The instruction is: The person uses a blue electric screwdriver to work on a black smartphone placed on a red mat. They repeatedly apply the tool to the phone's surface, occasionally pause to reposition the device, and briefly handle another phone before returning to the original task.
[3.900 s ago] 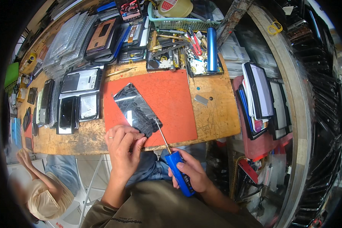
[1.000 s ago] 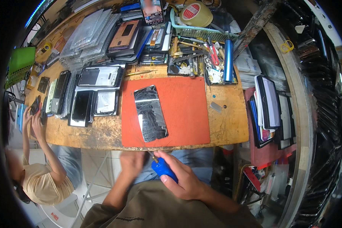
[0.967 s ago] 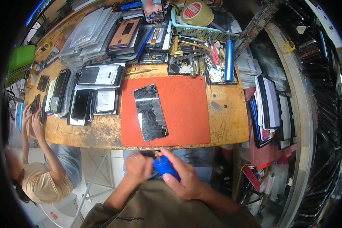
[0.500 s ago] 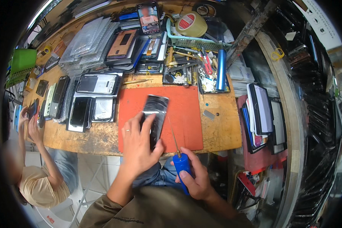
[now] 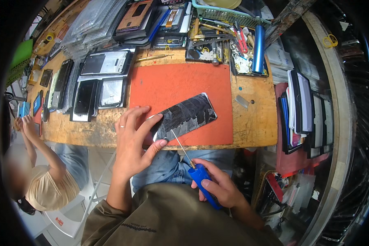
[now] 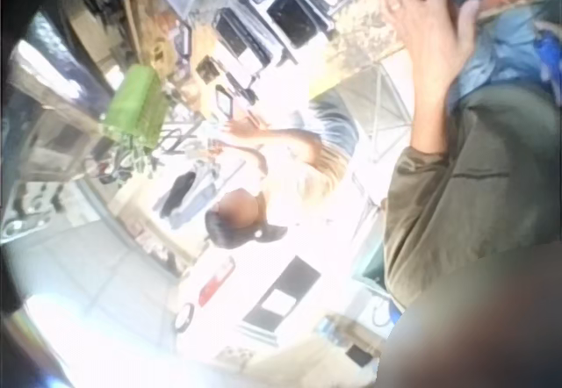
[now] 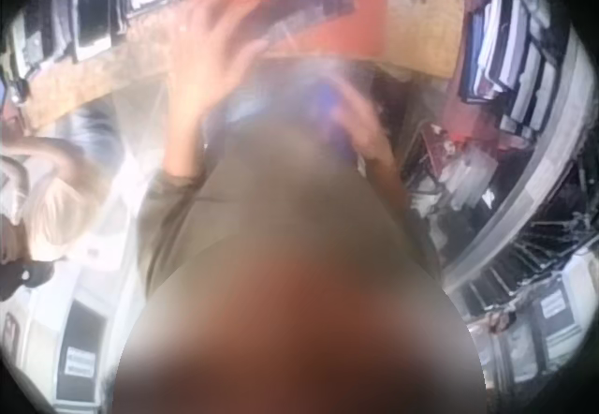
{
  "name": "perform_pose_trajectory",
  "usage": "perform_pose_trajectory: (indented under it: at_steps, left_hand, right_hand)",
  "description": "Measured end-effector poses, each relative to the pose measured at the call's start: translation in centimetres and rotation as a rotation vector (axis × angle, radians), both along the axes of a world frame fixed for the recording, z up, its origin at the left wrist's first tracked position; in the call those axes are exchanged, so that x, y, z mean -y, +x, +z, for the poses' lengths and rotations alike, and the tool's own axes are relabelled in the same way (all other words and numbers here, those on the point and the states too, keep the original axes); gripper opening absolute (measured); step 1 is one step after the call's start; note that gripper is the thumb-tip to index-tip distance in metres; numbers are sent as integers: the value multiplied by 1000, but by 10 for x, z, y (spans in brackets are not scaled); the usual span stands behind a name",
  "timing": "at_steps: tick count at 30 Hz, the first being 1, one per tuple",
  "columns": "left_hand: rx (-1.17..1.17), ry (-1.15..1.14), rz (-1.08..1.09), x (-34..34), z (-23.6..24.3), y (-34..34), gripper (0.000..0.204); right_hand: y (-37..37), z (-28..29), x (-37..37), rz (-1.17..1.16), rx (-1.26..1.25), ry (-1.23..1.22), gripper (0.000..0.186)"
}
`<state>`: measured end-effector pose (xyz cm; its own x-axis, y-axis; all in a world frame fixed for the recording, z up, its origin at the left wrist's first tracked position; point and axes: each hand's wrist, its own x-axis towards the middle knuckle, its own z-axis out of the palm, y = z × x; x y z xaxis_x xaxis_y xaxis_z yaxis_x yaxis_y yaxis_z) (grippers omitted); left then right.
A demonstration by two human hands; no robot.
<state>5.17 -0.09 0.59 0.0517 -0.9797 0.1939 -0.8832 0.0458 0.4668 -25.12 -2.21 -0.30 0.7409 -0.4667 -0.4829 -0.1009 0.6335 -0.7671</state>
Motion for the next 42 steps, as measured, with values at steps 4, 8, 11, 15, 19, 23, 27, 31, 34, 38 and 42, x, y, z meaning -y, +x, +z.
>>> perform_pose_trajectory:
  at_steps: [4, 8, 11, 15, 19, 23, 27, 31, 34, 38, 42]
  left_hand:
    - [-63, -33, 17, 4, -8, 2, 39]
    - [-67, -45, 32, 11, -13, 9, 31]
    - [-81, -46, -3, 10, -12, 12, 32]
    - [-80, -62, -56, 4, -5, 12, 37]
    - [-33, -48, -46, 4, -5, 10, 38]
    - [-29, -75, -9, 11, -13, 7, 29]
    - [-18, -112, 10, 15, -18, 7, 25]
    - [-27, -104, -22, 13, -13, 9, 35]
    - [-51, -104, -32, 11, -9, 7, 40]
    - [-49, -80, -6, 13, -9, 5, 38]
    - [-40, -110, 7, 15, -13, 5, 33]
  right_hand:
    - [1, 6, -2, 41, -3, 26, 65]
    - [6, 8, -4, 113, -18, 54, 64]
    - [14, 6, -7, 139, -2, 108, 64]
    - [21, 0, -9, 119, 39, 176, 64]
    - [20, 1, -8, 70, 34, 182, 65]
    - [18, 2, -8, 50, 25, 166, 65]
    - [18, 3, -10, 72, 23, 184, 64]
    - [17, 2, -10, 37, 28, 160, 64]
    - [16, 2, -10, 24, 26, 153, 64]
    - [15, 4, -10, 14, 21, 145, 65]
    - [15, 5, -8, 55, 13, 127, 64]
